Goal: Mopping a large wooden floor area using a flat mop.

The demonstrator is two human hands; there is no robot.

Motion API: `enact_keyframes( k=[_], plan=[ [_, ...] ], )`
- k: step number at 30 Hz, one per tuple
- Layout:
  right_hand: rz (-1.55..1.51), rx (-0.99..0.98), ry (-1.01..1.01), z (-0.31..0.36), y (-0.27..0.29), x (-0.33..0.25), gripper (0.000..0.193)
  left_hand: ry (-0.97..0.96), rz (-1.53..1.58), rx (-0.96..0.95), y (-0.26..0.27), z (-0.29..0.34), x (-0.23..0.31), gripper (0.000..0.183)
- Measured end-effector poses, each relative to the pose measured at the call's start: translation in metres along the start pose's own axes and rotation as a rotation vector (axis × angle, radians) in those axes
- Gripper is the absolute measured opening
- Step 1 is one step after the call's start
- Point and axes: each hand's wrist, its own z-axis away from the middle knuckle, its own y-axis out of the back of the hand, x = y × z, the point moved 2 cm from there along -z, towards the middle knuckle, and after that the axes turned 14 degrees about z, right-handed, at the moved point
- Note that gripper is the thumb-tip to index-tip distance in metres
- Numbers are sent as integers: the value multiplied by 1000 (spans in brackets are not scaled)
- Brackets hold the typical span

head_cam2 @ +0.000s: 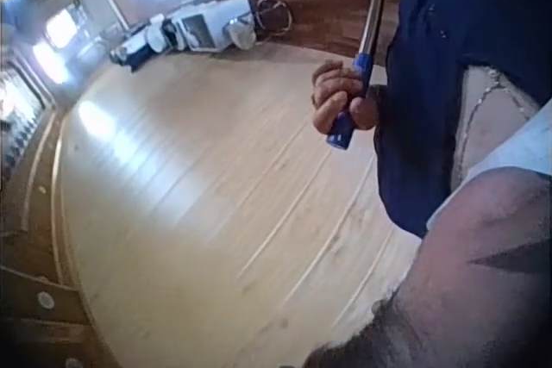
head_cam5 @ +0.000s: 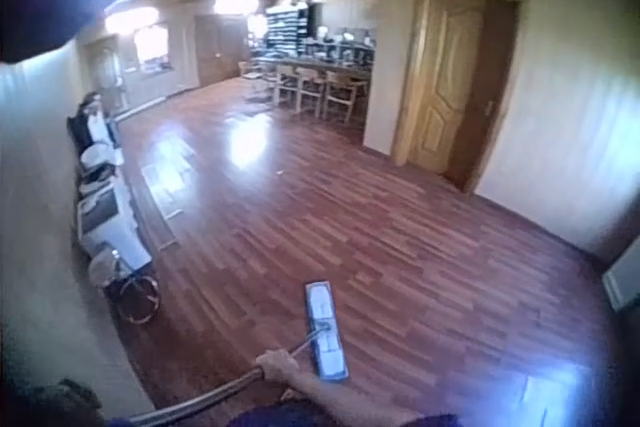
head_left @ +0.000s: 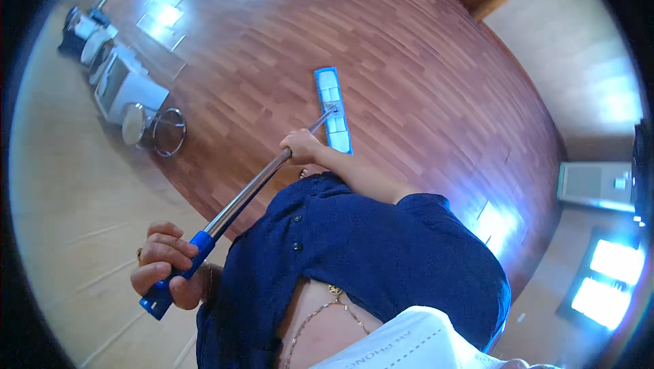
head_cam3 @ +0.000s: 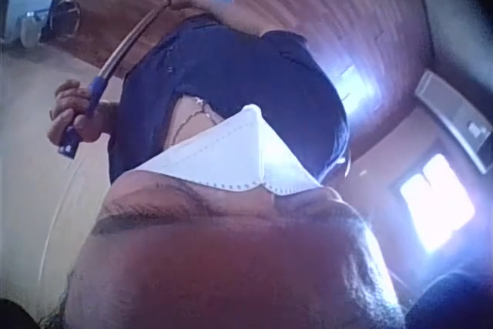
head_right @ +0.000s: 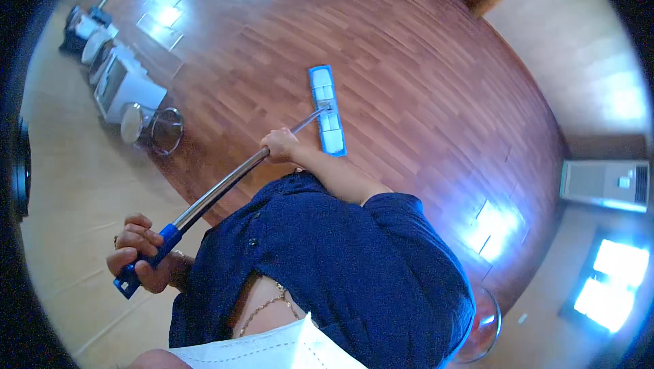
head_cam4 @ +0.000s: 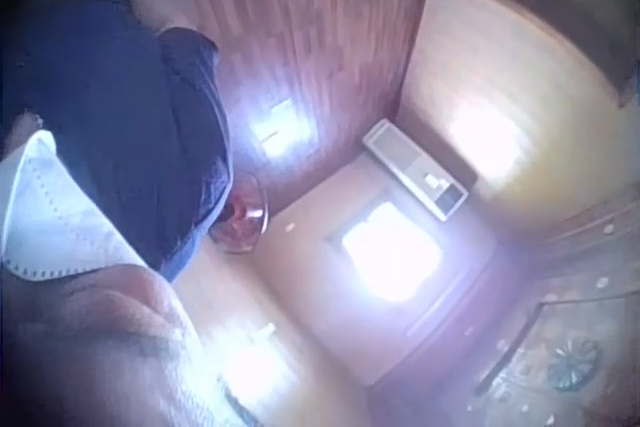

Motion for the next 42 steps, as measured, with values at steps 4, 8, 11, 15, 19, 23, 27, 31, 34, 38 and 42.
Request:
enact_keyframes(
  k=[4,8,11,15,19,23,27,31,34,38,42],
  plan=[
    [-29,140,-215,69,2,54,8,81,213,-122,-42,7,-33,23],
    [-5,255,-404,149,1,99,10,28,411,-317,-105,2,-48,24],
    [-15,282,-568,216,-6,119,10,53,580,-484,-147,8,-67,20],
    [-29,392,-799,299,-4,121,10,128,700,-659,-201,17,-66,21],
    [-53,336,-970,374,-28,121,15,198,851,-754,-240,44,-72,20],
    [-73,463,-1088,431,-50,112,15,457,907,-810,-276,57,-64,15],
    [-110,630,-1312,482,-51,86,28,613,925,-989,-311,79,-59,15],
    [80,875,-1297,507,-54,64,35,721,959,-1156,-333,98,-45,16],
    [68,899,-1417,503,-50,61,28,734,1089,-1233,-338,105,-42,18],
    [79,940,-1393,511,-56,80,23,791,1025,-1204,-340,98,-33,18],
    [39,848,-1294,508,-48,96,24,648,950,-1222,-330,98,-18,23]
  ],
)
